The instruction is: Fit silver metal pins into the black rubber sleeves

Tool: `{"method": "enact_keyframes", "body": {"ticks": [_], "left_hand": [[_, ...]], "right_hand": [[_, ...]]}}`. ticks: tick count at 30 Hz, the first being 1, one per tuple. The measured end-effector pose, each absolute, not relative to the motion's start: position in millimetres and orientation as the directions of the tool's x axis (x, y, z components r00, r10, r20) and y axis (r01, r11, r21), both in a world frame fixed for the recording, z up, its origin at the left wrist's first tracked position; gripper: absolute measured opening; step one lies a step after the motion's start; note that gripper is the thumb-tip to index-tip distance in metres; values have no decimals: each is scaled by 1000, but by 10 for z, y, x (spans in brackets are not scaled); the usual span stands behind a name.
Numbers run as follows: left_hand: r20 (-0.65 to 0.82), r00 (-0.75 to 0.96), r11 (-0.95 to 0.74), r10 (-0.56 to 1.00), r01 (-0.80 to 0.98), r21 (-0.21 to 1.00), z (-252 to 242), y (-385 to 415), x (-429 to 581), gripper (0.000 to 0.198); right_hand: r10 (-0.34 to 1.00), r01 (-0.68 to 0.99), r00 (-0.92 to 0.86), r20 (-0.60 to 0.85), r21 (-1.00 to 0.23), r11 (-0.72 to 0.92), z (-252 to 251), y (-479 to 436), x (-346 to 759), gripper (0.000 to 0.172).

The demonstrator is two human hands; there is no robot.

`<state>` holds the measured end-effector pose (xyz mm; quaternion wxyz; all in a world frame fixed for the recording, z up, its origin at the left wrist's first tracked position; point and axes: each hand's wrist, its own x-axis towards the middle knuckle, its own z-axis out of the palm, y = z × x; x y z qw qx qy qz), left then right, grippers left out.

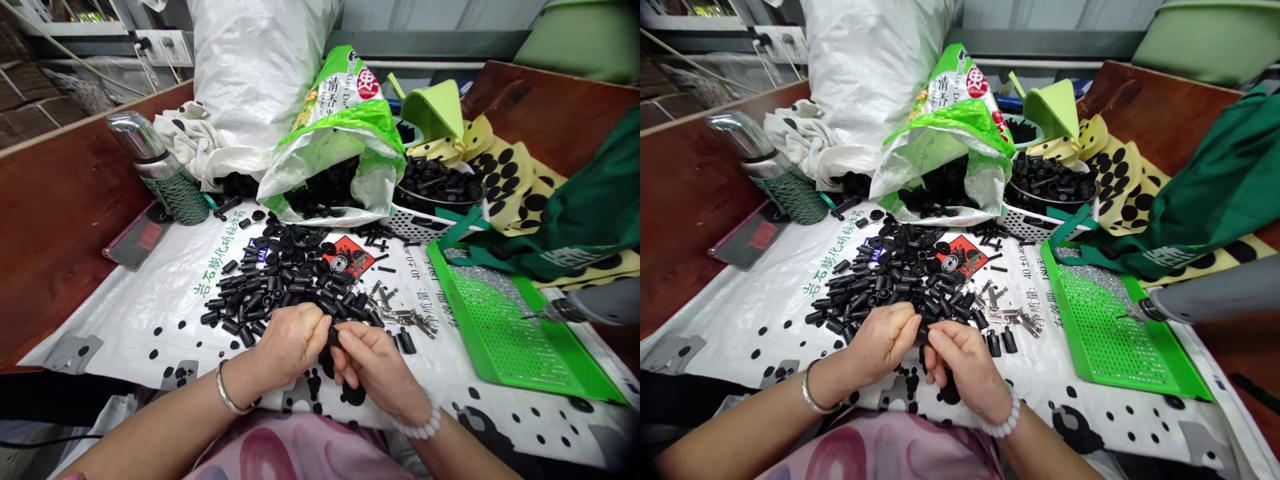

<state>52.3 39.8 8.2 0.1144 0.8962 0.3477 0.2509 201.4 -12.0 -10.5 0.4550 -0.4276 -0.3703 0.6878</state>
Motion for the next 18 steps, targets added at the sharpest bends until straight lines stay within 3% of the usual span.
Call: {"method": "enact_keyframes", "body": {"ticks": [6,13,18], "left_hand": [[456,686,-822,567,510,254,115,400,494,36],[452,699,-829,554,514,221,86,397,471,35],[314,707,-773,634,575,268,132,453,433,37]], "right_hand": [[905,-371,-304,-298,-838,-400,-24,-104,2011,30],[871,-339,-354,-341,-821,-460,-51,-123,1968,35],[912,-97,-274,-306,-935,-342,-26,-25,2087,35]]}}
